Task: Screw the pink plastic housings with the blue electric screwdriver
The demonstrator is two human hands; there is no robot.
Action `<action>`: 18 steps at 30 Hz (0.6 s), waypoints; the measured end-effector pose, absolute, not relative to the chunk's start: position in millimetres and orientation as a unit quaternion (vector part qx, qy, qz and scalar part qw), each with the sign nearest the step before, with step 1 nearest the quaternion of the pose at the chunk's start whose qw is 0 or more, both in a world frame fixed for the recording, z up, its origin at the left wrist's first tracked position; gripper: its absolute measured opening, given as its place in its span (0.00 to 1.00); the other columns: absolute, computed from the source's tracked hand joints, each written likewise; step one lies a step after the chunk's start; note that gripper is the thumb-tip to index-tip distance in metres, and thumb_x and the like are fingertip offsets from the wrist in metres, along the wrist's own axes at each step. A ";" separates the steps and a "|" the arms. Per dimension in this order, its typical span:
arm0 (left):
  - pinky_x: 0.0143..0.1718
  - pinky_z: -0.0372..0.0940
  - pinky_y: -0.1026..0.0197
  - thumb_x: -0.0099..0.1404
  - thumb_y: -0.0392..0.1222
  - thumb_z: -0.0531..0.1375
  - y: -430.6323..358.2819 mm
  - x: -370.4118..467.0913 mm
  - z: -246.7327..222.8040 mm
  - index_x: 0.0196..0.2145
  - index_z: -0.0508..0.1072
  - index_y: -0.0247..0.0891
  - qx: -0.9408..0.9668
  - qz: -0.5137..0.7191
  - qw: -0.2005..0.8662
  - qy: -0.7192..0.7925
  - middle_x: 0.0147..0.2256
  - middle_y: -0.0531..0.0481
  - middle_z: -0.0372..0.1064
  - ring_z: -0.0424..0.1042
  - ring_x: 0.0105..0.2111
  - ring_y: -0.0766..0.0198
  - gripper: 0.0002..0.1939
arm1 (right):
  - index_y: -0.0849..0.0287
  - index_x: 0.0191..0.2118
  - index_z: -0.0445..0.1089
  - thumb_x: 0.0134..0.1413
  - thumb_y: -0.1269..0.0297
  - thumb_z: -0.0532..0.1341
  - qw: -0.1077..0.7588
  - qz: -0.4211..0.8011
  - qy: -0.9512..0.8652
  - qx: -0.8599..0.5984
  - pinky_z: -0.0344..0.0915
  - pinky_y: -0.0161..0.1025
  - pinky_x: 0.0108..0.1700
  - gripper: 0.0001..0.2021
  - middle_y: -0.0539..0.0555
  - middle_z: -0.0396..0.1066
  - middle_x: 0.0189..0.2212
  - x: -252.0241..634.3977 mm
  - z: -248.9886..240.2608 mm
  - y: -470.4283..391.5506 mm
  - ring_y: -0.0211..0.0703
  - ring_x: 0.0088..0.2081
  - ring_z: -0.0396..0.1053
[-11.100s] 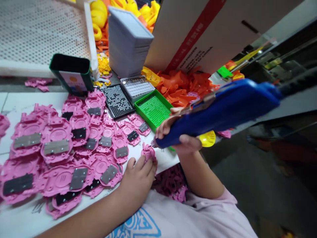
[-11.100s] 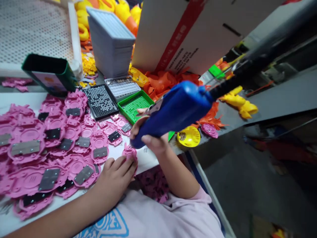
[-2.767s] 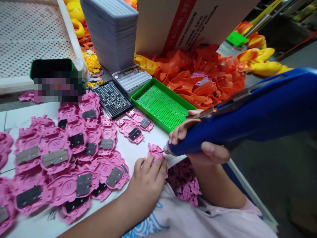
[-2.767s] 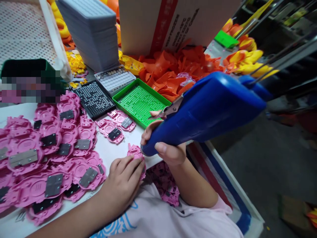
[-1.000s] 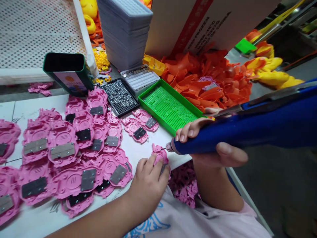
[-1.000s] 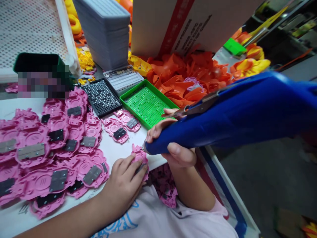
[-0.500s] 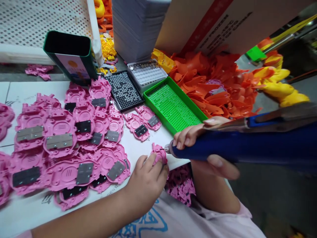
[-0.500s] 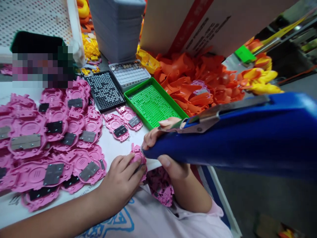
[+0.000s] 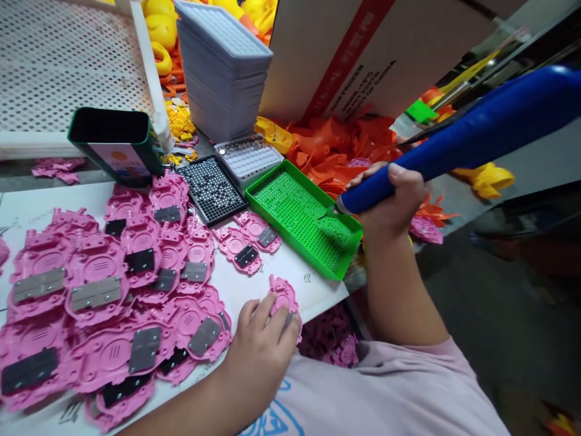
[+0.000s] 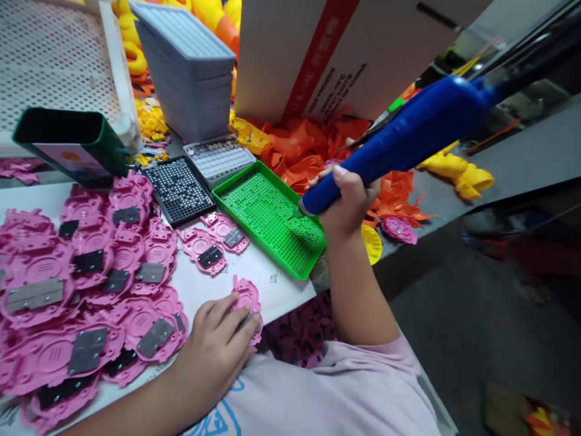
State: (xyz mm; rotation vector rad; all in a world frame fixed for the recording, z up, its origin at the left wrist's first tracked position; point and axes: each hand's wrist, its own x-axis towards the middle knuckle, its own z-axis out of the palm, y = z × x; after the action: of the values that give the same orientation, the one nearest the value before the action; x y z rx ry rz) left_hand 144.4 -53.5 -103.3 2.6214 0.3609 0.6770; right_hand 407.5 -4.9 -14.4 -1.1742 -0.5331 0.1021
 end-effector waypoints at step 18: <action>0.48 0.55 0.49 0.60 0.34 0.61 -54.5 144.4 -104.0 0.46 0.72 0.35 0.942 0.234 0.201 0.133 0.40 0.46 0.73 0.64 0.49 0.50 0.15 | 0.49 0.29 0.59 0.42 0.64 0.63 0.754 0.176 -0.301 -0.557 0.67 0.41 0.31 0.11 0.41 0.68 0.20 403.9 -18.9 -18.7 0.38 0.23 0.66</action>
State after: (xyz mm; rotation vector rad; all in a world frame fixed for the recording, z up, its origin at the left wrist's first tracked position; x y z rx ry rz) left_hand 144.4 -54.5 -104.0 2.6308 0.3721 0.6548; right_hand 403.9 -18.7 -18.9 -1.2153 -0.6564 0.3832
